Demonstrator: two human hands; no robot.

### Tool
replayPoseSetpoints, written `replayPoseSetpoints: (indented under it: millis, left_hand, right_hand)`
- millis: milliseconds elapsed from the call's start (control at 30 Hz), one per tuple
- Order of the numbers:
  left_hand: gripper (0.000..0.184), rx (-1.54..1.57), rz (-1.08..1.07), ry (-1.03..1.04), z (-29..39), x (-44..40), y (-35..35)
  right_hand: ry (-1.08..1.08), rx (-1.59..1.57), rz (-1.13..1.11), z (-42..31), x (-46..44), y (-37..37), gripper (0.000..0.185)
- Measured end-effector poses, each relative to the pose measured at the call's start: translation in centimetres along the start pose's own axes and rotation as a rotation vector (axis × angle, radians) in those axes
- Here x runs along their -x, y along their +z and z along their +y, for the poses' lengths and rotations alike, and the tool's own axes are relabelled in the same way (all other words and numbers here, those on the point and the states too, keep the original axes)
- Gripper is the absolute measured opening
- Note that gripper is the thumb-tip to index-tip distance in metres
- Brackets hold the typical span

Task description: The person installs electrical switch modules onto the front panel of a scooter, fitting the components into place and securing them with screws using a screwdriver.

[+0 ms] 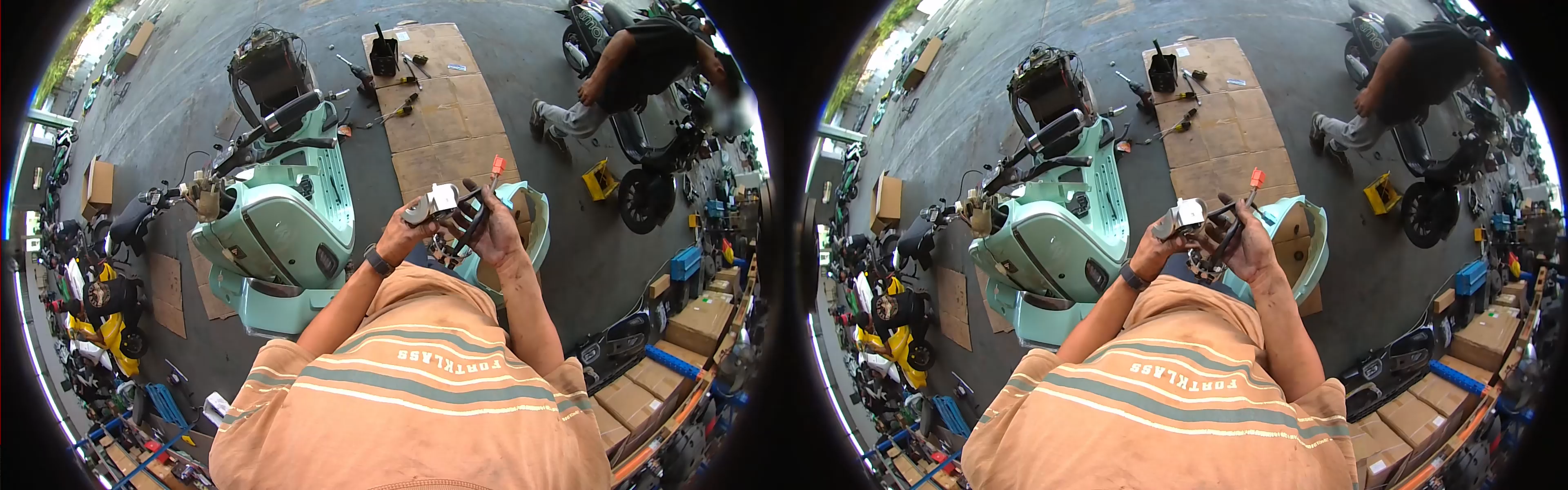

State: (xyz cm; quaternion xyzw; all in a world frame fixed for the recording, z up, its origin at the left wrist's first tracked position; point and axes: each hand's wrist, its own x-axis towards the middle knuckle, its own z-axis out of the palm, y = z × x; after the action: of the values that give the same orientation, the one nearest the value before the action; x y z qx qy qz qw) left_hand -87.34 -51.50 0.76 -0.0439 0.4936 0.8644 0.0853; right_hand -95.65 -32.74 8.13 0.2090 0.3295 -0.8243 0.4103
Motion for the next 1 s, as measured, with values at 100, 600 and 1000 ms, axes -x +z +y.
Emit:
replayPoseSetpoints:
  millis: [100, 600, 1000]
  left_hand:
    - [0.059, -0.028, 0.067, 0.04, 1.9, -3.3, 1.3]
    - [0.084, -1.064, 0.447, 0.665, 9.0, -20.0, -2.0]
    - [0.091, 0.112, 0.617, 0.388, 18.6, -28.8, -12.3]
  right_hand:
    - [0.015, 0.041, 0.009, -2.3, -2.0, -1.4, 0.039]
    - [0.018, 0.666, -0.089, -15.9, -16.1, 7.9, 0.024]
    - [0.3, 1.117, -0.521, -23.9, -40.2, 22.7, 0.03]
